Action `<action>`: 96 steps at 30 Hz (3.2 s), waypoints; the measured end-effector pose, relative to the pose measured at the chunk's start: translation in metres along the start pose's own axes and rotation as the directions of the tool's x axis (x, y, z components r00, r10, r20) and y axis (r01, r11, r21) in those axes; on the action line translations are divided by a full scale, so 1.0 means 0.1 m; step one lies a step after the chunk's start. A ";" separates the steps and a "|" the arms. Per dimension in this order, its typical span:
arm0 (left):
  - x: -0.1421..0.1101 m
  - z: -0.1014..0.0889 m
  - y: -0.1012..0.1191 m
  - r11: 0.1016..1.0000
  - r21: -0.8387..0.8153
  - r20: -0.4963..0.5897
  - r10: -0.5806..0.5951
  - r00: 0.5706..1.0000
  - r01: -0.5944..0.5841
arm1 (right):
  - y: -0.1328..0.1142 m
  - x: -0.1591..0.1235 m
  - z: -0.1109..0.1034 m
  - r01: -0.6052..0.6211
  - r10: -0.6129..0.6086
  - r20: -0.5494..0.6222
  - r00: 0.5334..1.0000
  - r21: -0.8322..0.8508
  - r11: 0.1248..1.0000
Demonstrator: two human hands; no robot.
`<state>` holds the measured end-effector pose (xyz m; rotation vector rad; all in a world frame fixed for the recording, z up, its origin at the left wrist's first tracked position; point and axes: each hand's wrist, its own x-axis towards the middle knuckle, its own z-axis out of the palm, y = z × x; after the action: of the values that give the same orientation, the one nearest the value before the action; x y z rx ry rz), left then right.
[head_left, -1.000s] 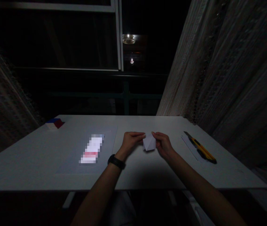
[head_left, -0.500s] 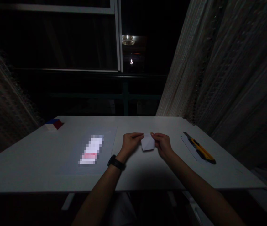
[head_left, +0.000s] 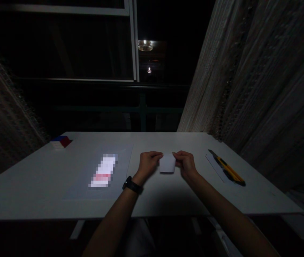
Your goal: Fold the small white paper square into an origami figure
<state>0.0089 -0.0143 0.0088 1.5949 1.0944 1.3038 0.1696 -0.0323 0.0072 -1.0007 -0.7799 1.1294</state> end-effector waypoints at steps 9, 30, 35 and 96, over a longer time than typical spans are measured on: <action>0.01 -0.02 0.00 1.000 0.024 -0.022 0.007 1.000 -0.006 | 0.03 0.02 -0.01 0.000 0.002 0.023 1.000 -0.083 0.997; 0.00 -0.05 0.10 0.913 -0.362 0.189 -0.127 0.974 0.189 | -0.05 0.03 -0.09 -0.116 0.122 0.135 0.983 -0.053 0.992; -0.01 -0.05 0.11 0.889 -0.405 0.200 -0.143 0.969 0.215 | -0.06 0.01 -0.08 -0.108 0.109 0.150 0.983 -0.013 0.994; -0.06 -0.02 0.06 0.993 0.094 -0.317 0.091 0.944 -0.064 | 0.18 -0.15 0.55 -0.009 0.015 -0.058 0.998 0.098 0.995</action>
<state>0.0074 -0.0215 0.0125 1.5321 1.3072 1.6324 0.1103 -0.0313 0.0109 -0.9537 -0.6664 1.1324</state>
